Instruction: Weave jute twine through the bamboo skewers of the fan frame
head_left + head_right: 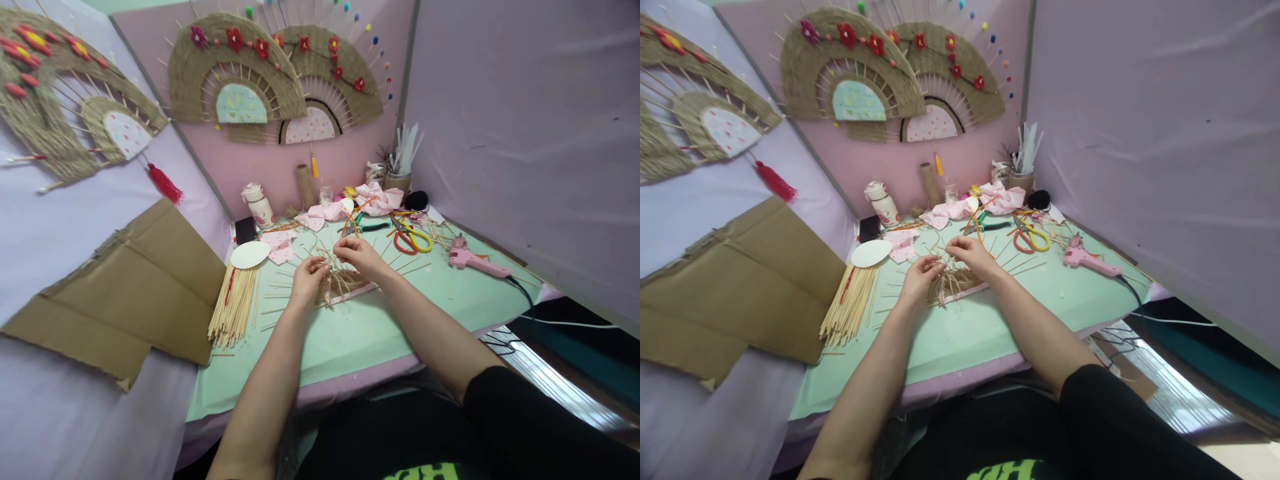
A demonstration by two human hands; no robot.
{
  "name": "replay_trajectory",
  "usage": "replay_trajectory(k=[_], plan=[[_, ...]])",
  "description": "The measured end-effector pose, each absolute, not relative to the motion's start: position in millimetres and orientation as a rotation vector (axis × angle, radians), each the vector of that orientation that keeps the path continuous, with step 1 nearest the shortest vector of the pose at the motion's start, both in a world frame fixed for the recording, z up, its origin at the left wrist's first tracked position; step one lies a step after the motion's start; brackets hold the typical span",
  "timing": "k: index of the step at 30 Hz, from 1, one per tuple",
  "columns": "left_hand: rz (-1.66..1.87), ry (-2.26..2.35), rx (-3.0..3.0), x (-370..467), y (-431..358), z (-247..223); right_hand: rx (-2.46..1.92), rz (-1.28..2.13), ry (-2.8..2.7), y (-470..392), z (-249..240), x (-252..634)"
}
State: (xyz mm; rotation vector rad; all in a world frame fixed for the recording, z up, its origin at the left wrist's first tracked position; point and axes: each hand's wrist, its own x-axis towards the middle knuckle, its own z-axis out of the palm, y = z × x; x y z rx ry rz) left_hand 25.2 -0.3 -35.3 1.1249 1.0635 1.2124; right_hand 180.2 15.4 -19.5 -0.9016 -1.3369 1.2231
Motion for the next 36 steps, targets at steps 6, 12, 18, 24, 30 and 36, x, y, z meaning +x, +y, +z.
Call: replay_trajectory(k=[6,12,18,24,30,36], plan=[[1.279,1.083,1.148,22,1,-33,-1.060,1.386,-1.024,20,-23,181],[1.011,0.975,1.307,25,-4,-32,-1.044,1.448,-0.938,18,-21,180],[0.985,1.101,1.770,28,-4,-38,-0.845,1.333,-1.232,17,-24,179],[1.174,1.241,1.685,27,-1,-40,-0.907,1.220,-1.293,20,-25,178],[1.289,1.279,1.655,24,1,-38,-1.174,1.223,-1.379,21,-28,179],[1.337,1.263,1.658,23,1,-39,-1.058,1.272,-1.730,11,-25,178]])
